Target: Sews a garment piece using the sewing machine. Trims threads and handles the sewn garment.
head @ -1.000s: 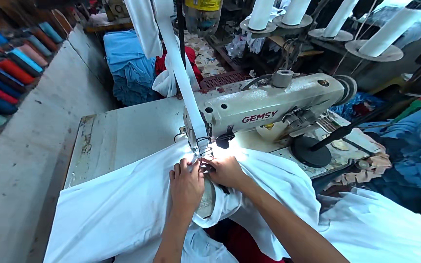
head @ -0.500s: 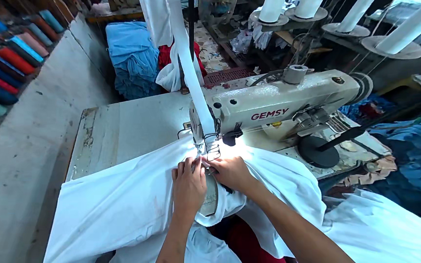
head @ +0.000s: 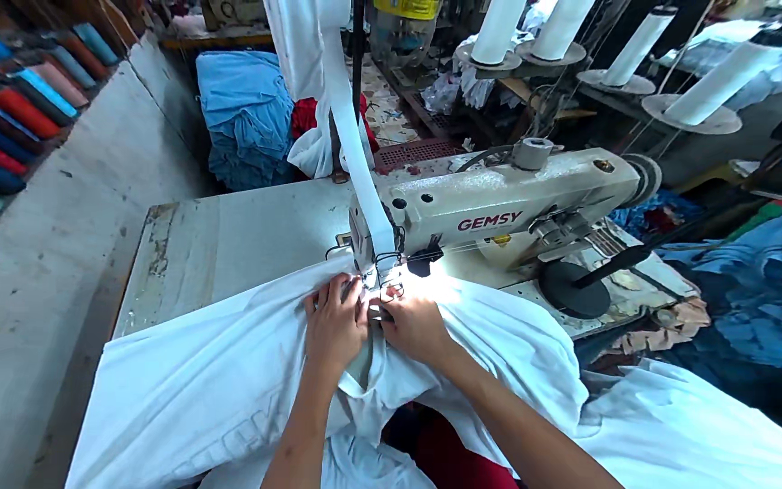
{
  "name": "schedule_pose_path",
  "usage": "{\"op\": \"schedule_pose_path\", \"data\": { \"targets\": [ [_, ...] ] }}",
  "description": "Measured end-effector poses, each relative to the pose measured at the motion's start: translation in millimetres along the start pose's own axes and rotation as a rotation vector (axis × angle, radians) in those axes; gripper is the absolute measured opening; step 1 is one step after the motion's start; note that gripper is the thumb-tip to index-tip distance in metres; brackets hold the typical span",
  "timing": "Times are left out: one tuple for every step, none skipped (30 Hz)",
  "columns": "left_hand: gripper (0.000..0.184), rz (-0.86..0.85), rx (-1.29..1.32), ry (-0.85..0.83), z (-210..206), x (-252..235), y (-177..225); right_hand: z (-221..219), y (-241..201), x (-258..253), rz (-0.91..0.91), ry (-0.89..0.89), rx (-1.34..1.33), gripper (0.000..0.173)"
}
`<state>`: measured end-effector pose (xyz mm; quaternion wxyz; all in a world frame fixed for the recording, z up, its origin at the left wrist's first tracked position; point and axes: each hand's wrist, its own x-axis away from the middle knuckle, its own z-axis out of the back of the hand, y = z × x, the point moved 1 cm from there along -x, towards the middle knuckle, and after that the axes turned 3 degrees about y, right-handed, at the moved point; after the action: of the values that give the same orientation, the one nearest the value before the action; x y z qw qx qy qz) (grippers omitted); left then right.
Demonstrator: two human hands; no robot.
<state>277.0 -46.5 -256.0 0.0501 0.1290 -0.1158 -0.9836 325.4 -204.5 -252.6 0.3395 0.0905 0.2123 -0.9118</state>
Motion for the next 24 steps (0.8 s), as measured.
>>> {"op": "schedule_pose_path", "data": {
  "targets": [
    [0.045, -0.021, 0.010, 0.006, 1.0, 9.7, 2.0, -0.1, 0.1, 3.1, 0.006, 0.025, -0.003, 0.026],
    [0.045, -0.038, 0.007, 0.021, 1.0, 19.7, 4.2, -1.2, 1.2, 5.6, 0.019, 0.060, -0.003, 0.026],
    [0.043, -0.067, -0.006, 0.068, -1.2, 29.2, 6.1, -2.8, 3.2, 7.1, 0.030, 0.092, -0.008, 0.026],
    [0.038, -0.093, -0.009, 0.107, -3.2, 36.4, 7.5, -4.6, 6.0, 7.3, 0.036, 0.118, -0.012, 0.026],
    [0.034, -0.108, -0.007, 0.121, -4.7, 40.9, 8.5, -4.8, 8.9, 6.7, 0.024, 0.115, -0.028, 0.025],
    [0.033, -0.110, -0.010, 0.120, -5.4, 42.8, 9.4, -1.3, 11.0, 4.8, -0.011, 0.072, -0.067, 0.025],
    [0.033, -0.104, -0.012, 0.118, -5.7, 42.8, 10.3, 4.5, 12.4, 2.5, -0.054, 0.021, -0.122, 0.026],
    [0.034, -0.096, -0.008, 0.119, -5.7, 42.4, 11.3, 11.0, 12.6, 1.7, -0.088, -0.009, -0.186, 0.028],
    [0.035, -0.089, -0.008, 0.116, -5.2, 42.0, 12.2, 16.1, 10.7, 4.2, -0.107, 0.003, -0.238, 0.028],
    [0.036, -0.084, -0.011, 0.112, -4.5, 41.2, 12.6, 18.9, 6.5, 9.4, -0.099, 0.051, -0.259, 0.028],
    [0.035, -0.083, -0.012, 0.113, -4.0, 40.9, 12.8, 19.0, 0.6, 15.8, -0.080, 0.091, -0.270, 0.027],
    [0.034, -0.085, -0.015, 0.110, -3.1, 41.0, 13.2, 17.4, -5.9, 22.5, -0.070, 0.089, -0.266, 0.027],
    [0.034, -0.085, -0.014, 0.103, -2.6, 41.1, 13.5, 13.9, -11.2, 27.8, -0.077, 0.059, -0.231, 0.033],
    [0.032, -0.085, -0.010, 0.100, -2.4, 41.1, 13.9, 7.0, -13.1, 31.1, -0.081, 0.045, -0.154, 0.040],
    [0.032, -0.087, -0.009, 0.106, -2.8, 41.0, 14.3, -1.7, -12.2, 33.3, -0.079, 0.068, -0.057, 0.045],
    [0.032, -0.091, -0.009, 0.109, -3.1, 40.7, 14.2, -8.2, -10.5, 33.8, -0.071, 0.102, 0.022, 0.047],
    [0.032, -0.095, -0.009, 0.114, -3.1, 40.3, 13.8, -11.0, -9.4, 33.1, -0.065, 0.115, 0.062, 0.047],
    [0.032, -0.094, -0.009, 0.111, -3.0, 40.6, 13.5, -11.9, -8.9, 32.4, -0.055, 0.117, 0.083, 0.047],
    [0.032, -0.092, -0.011, 0.107, -3.2, 40.8, 13.5, -12.0, -8.6, 31.9, -0.045, 0.111, 0.095, 0.047],
    [0.031, -0.089, -0.012, 0.100, -2.9, 40.2, 13.6, -11.4, -7.9, 30.6, -0.037, 0.101, 0.107, 0.047],
    [0.031, -0.086, -0.010, 0.090, -2.1, 39.2, 13.8, -10.6, -7.3, 28.8, -0.027, 0.093, 0.117, 0.046],
    [0.031, -0.083, -0.006, 0.072, -1.2, 38.7, 14.0, -10.3, -6.4, 27.1, -0.013, 0.088, 0.129, 0.046],
    [0.031, -0.079, -0.001, 0.054, -0.1, 38.4, 14.0, -10.3, -5.5, 25.1, 0.000, 0.083, 0.141, 0.045],
    [0.031, -0.073, 0.004, 0.038, 0.6, 37.8, 14.1, -10.2, -4.6, 22.2, 0.011, 0.076, 0.146, 0.045]
  ]
}}
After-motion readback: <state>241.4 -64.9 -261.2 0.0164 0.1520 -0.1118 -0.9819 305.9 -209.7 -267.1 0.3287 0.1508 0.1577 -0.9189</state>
